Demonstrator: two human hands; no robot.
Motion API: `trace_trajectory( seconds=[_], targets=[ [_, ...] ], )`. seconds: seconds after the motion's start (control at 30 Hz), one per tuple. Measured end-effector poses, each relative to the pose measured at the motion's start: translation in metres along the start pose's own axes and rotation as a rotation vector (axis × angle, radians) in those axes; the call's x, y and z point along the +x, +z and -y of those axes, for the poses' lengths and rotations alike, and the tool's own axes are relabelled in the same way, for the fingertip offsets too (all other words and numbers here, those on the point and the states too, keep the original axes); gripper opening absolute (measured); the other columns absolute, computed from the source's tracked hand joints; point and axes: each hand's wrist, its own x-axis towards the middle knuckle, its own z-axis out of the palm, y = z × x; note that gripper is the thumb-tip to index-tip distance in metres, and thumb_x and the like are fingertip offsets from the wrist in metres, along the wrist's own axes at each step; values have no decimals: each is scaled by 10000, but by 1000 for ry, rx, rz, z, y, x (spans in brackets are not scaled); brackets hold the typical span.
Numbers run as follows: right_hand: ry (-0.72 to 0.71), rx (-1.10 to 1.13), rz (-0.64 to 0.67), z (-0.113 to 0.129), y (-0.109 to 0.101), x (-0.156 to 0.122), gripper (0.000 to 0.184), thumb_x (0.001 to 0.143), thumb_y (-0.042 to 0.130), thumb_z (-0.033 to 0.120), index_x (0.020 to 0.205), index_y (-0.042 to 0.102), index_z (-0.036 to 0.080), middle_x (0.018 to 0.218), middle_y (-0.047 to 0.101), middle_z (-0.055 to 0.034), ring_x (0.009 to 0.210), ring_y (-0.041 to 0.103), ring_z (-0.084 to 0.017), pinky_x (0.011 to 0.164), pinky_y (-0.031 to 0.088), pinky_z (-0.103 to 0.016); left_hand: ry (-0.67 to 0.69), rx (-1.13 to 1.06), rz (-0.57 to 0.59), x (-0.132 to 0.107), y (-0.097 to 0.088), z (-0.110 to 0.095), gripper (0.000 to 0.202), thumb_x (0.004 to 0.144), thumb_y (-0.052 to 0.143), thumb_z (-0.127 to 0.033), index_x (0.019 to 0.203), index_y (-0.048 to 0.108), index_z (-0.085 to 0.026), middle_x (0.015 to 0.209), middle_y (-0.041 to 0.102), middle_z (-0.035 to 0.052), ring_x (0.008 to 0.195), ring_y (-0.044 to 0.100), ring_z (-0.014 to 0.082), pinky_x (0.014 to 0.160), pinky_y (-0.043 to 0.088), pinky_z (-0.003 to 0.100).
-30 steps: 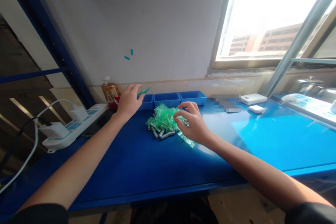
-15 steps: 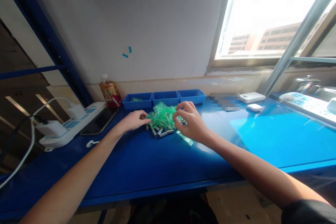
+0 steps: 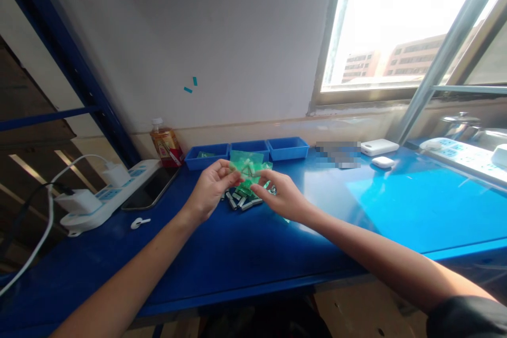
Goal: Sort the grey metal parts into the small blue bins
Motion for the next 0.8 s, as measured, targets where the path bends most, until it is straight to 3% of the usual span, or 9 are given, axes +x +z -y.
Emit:
trace_trajectory(
  seconds=[0.13, 0.27, 0.43, 0.57, 0.7, 0.8],
  targets=[
    [16, -31, -3, 1, -3, 2, 293, 865, 524, 322, 619, 450, 181, 587, 505, 15, 564, 456, -112, 534, 321, -236, -7, 112, 101, -2, 6, 6, 325, 675, 750, -401, 792, 548, -173, 676, 615, -22, 604, 575, 108, 614, 455, 228],
    [16, -9, 79, -3, -6, 5, 287, 848, 540, 304, 608, 454, 171, 583, 503, 20, 570, 446, -104, 539, 307, -229, 23, 263, 146, 4, -7, 5, 328, 635, 775, -380, 723, 532, -177, 579, 539, -51, 526, 520, 95, 552, 432, 220],
    [56, 134, 164, -8, -10, 9, 282, 852, 530, 321, 623, 528, 155, 585, 497, 27, 577, 440, -97, 540, 321, -218, 4, 326, 217, 5, -18, 7, 283, 689, 731, -372, 806, 557, -183, 623, 564, -35, 561, 528, 106, 551, 430, 218],
    [114, 221, 125, -11, -11, 10, 194, 840, 533, 293, 742, 604, 141, 682, 579, 3, 626, 487, -106, 566, 365, -217, 3, 322, 261, 0, -15, 8, 285, 716, 706, -370, 892, 582, -184, 673, 590, -23, 596, 545, 116, 597, 446, 233],
    [122, 213, 83, -10, -8, 10, 178, 816, 547, 277, 701, 579, 145, 647, 567, 7, 619, 496, -110, 567, 376, -220, -6, 323, 301, -5, -10, 3, 278, 745, 671, -392, 910, 601, -180, 728, 619, 4, 654, 581, 144, 649, 460, 257],
    [130, 181, 48, -10, -7, 9, 175, 809, 544, 275, 683, 563, 156, 616, 550, 17, 583, 484, -105, 533, 363, -214, 5, 345, 269, -5, -9, 1, 256, 803, 596, -417, 886, 615, -176, 779, 643, 24, 740, 608, 169, 732, 462, 280]
  ],
)
